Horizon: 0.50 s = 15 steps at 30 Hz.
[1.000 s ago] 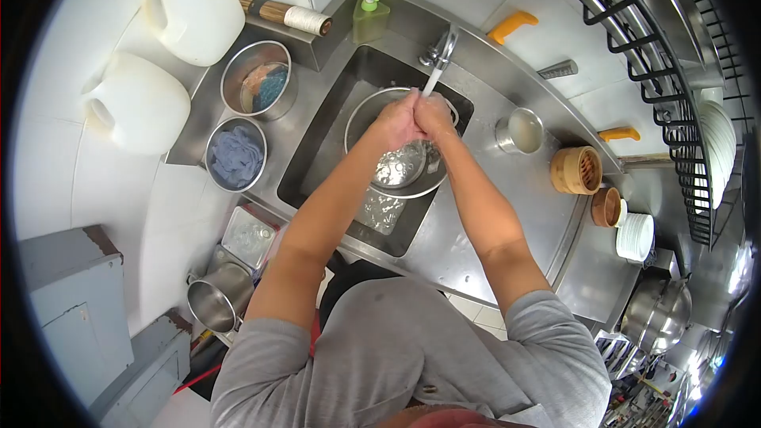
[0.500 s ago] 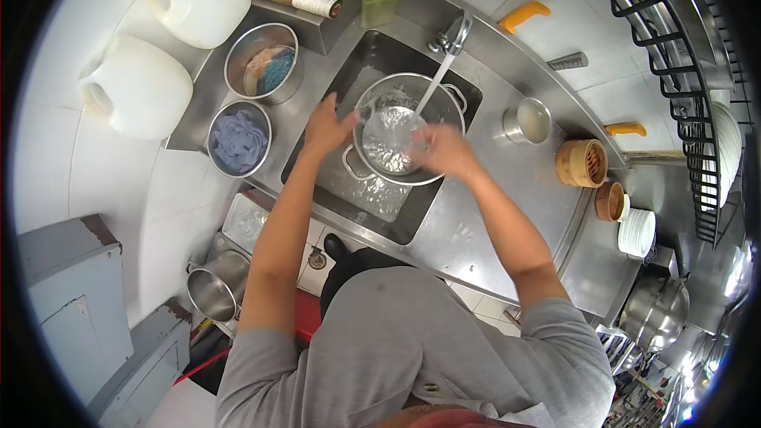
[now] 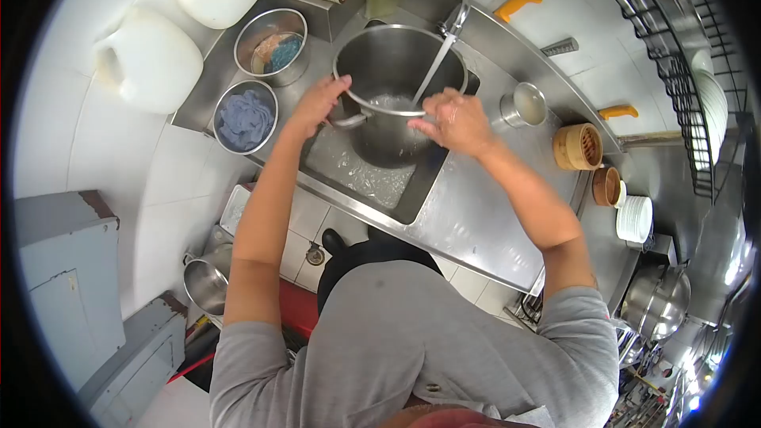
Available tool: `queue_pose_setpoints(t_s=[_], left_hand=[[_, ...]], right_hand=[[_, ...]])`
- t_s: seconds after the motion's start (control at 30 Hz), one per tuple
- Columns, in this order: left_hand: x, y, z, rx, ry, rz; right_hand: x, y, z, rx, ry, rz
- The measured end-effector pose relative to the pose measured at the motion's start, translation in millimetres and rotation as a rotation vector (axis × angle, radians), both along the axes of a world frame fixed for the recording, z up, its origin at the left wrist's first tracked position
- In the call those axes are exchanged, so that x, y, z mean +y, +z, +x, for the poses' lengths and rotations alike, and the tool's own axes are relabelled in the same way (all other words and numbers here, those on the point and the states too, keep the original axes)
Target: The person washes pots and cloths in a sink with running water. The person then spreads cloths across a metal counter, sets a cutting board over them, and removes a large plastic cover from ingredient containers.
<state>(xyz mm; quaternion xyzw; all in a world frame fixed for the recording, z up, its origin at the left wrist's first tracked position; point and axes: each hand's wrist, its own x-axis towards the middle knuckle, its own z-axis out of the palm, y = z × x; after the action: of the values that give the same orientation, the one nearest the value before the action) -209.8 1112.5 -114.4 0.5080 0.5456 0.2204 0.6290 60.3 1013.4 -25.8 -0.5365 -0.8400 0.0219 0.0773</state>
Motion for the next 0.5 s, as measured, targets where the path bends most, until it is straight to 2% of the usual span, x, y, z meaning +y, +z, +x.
queue_pose_setpoints(t_s=[0.07,0.17,0.2,0.3,0.33,0.43,0.47,0.5], left_hand=[[-8,44,1,0.006,0.007,0.107],[-35,78,-11,0.07,-0.109,0.149],[-45,85,-19,0.057,-0.135,0.105],[-63,85,-41,-0.29,-0.169,-0.036],[-74,94,-44,-0.342,-0.192,0.036],[-121,119,-52,-0.172,-0.178,0.289],[-130,119,-58,-0.219,-0.218,0.277],[-134,113,-64,-0.249,-0.293,0.251]], right_hand=[[2,19,-4,-0.011,-0.024,-0.022],[-22,44,-6,-0.043,-0.041,0.025],[-35,58,-11,0.025,-0.047,0.072],[-57,97,-20,0.053,-0.023,0.091],[-63,113,-27,0.068,-0.066,0.124],[-65,142,-32,0.112,-0.187,-0.107],[-69,156,-44,0.219,-0.247,-0.231],[-68,159,-50,0.151,-0.239,-0.254]])
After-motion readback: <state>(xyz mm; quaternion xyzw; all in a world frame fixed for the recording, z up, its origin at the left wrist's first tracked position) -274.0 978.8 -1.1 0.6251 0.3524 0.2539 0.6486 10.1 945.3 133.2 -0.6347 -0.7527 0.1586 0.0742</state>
